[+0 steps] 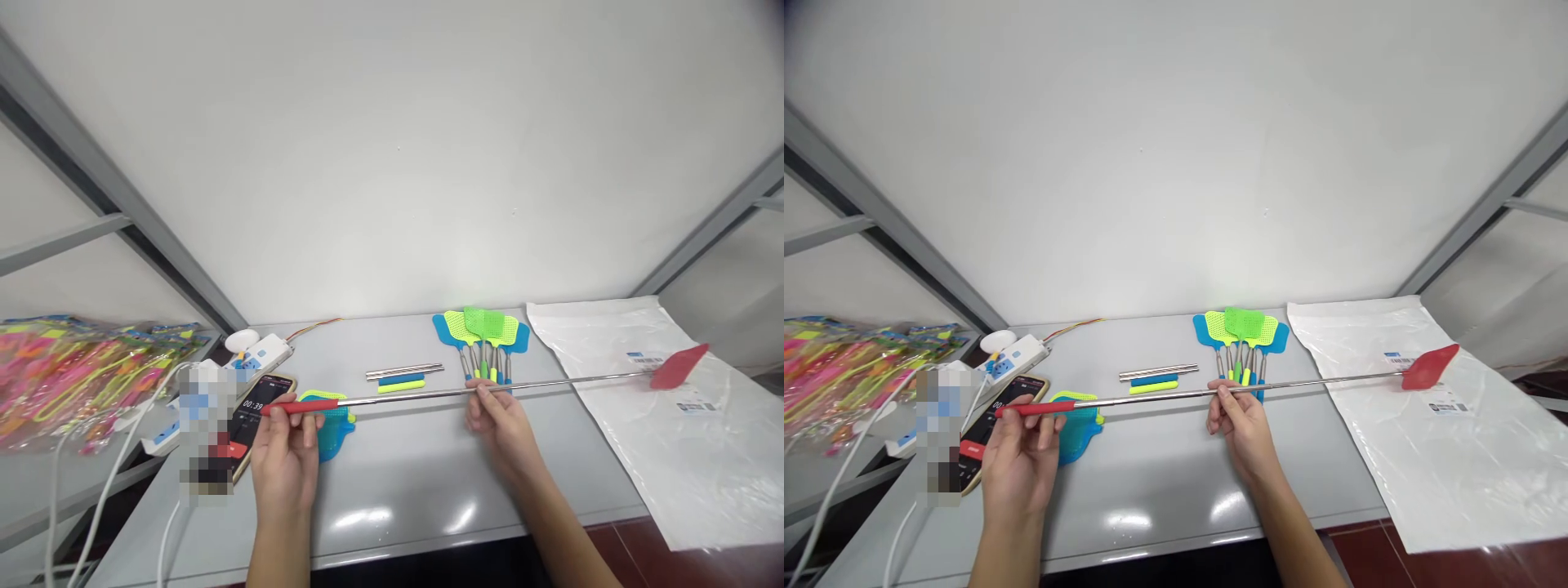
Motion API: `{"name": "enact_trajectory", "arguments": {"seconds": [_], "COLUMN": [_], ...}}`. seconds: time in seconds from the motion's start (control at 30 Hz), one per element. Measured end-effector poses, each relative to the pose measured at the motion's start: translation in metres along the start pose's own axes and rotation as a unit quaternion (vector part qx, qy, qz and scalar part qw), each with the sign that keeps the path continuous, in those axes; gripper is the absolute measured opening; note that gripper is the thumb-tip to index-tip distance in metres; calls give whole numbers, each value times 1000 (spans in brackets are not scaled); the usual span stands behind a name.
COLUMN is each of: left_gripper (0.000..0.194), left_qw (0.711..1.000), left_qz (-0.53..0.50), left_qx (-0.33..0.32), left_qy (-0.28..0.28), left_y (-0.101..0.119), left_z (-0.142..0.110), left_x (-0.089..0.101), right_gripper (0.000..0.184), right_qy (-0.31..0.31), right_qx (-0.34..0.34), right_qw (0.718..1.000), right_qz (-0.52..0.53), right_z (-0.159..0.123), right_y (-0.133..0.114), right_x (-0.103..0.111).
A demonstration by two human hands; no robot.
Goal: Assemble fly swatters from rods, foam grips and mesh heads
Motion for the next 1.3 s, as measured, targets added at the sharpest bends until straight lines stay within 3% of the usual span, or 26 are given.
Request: {"name": "enact_trajectory", "arguments": {"seconds": [0.17, 0.33, 0.53, 0.63, 0.73, 0.83, 0.93, 1.07, 1.3], "left_gripper": [22, 19, 17, 18, 18, 19, 21, 21, 23], "left_qw": [999, 998, 981, 977, 983, 992, 993, 997, 993], "left_qz": [-24, 29, 93, 103, 94, 89, 97, 70, 80], "left_qx": [48, 11, 73, 67, 49, 31, 30, 18, 58], "left_qy": [-7, -55, -151, -174, -148, -87, -60, -25, -64], "left_y": [-2, 1, -21, -22, -12, -2, 1, 0, -15], "left_z": [-3, -6, -29, -34, -29, -21, -17, -19, -37], "left_x": [7, 5, -22, -28, -18, -1, 7, 4, -24], "right_gripper": [27, 24, 20, 20, 22, 22, 21, 22, 24], "right_qy": [29, 54, -28, -40, -33, 33, 89, 92, 35], "right_qx": [10, 46, 36, 13, -3, 19, 50, 58, 44], "right_qw": [999, 997, 997, 997, 999, 997, 991, 991, 998], "right_qz": [-24, -14, -68, -64, -7, 74, 87, 77, 32], "right_z": [0, -4, -13, -15, -13, -9, -9, -12, -20], "right_y": [4, 0, 18, 24, 16, 0, -8, -5, 0], "right_x": [4, 5, -25, -29, -16, 4, 14, 0, -40]}}
Point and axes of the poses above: each hand's wrist, its own z-axis towards the middle knuckle, its own x-axis out of the back of the hand, y = z × x, the point moved 5 cm from there along z, towards the middle knuckle, and after that the axes turned 5 degrees about -x, right-handed, at the moved point
